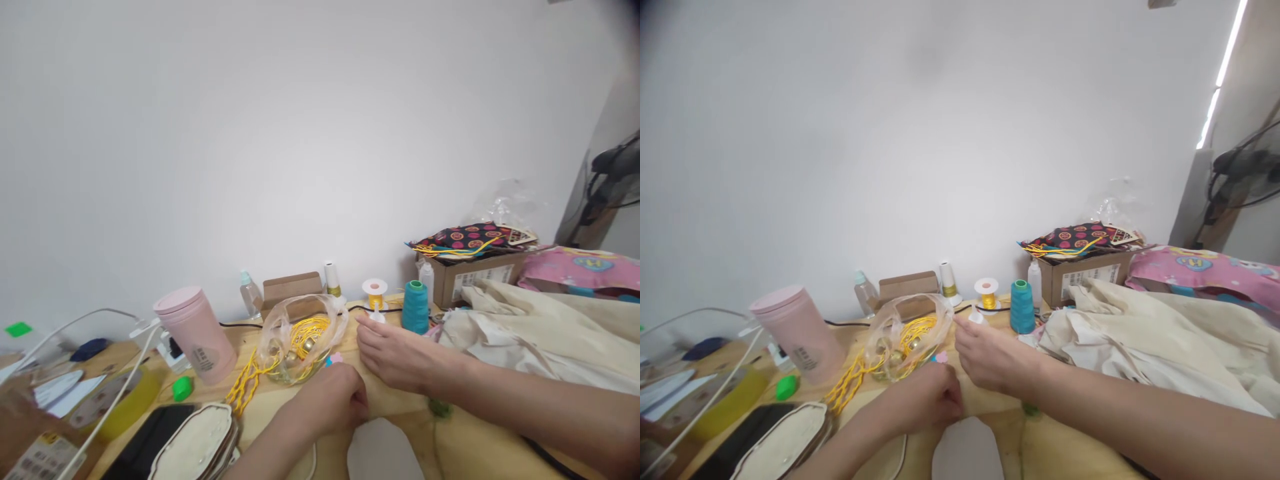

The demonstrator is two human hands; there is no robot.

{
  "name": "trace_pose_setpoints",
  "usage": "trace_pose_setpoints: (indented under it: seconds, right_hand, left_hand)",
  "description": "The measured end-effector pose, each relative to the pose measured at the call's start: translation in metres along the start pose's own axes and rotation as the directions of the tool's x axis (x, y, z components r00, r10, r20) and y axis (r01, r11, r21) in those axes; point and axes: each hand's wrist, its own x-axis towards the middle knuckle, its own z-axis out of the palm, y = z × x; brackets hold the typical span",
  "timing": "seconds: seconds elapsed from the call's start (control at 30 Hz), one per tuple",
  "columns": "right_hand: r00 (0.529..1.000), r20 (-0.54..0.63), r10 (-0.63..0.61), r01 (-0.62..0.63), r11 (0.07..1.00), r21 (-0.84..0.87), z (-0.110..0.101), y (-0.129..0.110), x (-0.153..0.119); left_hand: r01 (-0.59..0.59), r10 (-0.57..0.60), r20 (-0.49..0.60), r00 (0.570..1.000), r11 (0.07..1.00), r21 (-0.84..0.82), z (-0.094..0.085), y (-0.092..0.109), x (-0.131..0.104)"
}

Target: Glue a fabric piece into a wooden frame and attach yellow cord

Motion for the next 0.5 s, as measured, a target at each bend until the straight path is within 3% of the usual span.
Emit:
trace_pose_setpoints:
  seconds: [0.5]
  right_hand:
    - [0.99,-0.101,0.099,-0.084,0.987,0.138,-0.015,-0.01,-0.016]
  left_hand:
    - [-0.005,0.006,0.057,0.998,1.0,-0.021,-0.013,0.009,-0.002]
